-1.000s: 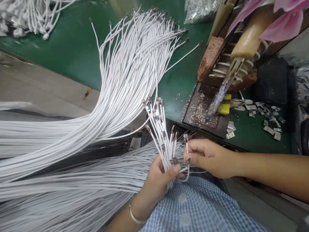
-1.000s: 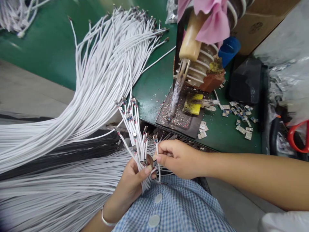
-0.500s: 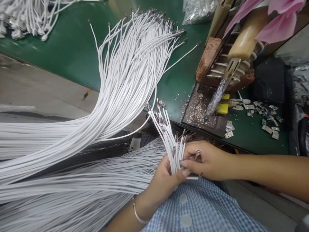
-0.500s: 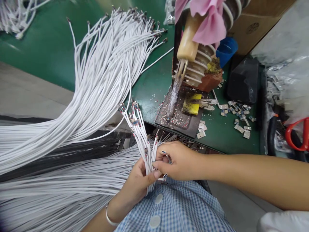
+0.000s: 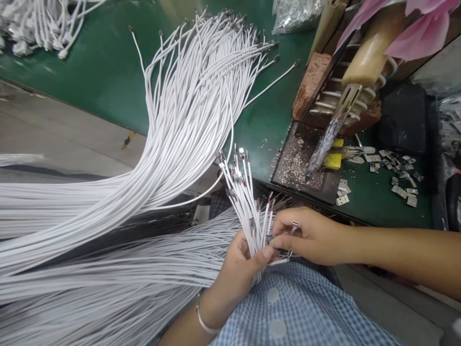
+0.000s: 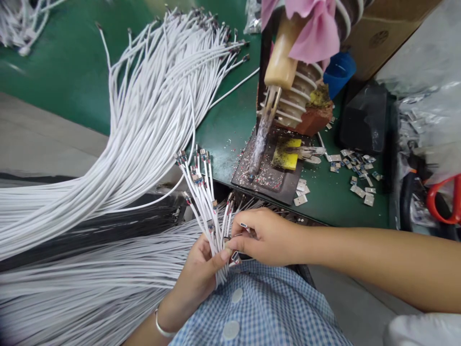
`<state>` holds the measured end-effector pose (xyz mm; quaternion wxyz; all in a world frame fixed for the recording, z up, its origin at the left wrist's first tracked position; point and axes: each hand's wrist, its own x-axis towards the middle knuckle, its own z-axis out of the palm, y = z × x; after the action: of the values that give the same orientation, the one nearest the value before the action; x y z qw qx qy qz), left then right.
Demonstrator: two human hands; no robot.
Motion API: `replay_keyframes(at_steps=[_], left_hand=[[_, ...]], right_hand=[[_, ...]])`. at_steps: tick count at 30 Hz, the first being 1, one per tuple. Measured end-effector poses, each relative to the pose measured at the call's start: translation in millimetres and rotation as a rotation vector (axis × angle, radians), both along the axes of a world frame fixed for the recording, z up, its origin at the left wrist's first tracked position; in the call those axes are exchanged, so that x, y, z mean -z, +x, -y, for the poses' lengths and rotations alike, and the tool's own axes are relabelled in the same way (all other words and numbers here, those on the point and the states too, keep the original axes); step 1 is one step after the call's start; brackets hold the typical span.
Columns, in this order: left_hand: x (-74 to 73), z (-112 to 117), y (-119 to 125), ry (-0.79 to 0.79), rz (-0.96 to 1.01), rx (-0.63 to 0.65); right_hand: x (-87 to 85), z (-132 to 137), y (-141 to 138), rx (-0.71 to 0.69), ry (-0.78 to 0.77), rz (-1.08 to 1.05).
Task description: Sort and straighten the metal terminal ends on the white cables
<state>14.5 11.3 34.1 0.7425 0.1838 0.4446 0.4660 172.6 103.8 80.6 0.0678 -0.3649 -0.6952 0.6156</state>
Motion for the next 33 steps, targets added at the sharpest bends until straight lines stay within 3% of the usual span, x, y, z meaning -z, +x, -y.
replay_keyframes(at_steps=[11,18,26,33], left_hand=[[-0.7,0.2,0.5,-0.063,0.088,0.038],[-5.5,-2.9,0.8,-0.122,0.084,0.015],[-3.4,-1.7,-0.2,-0.048,0.007,-0.001],[0.6,1.3,-3.0,0.008,-0.024,0.014]], right_hand=[[0.8,2.2,-0.4,0.024,-0.127,0.013],[0.6,0.6,-4.2,0.179,-0.323,-0.163],[1.0,-0.9,-1.1,0.169,-0.171,-0.039],[1.2,-0.4,-2.3,0.182,-0.232,-0.048]])
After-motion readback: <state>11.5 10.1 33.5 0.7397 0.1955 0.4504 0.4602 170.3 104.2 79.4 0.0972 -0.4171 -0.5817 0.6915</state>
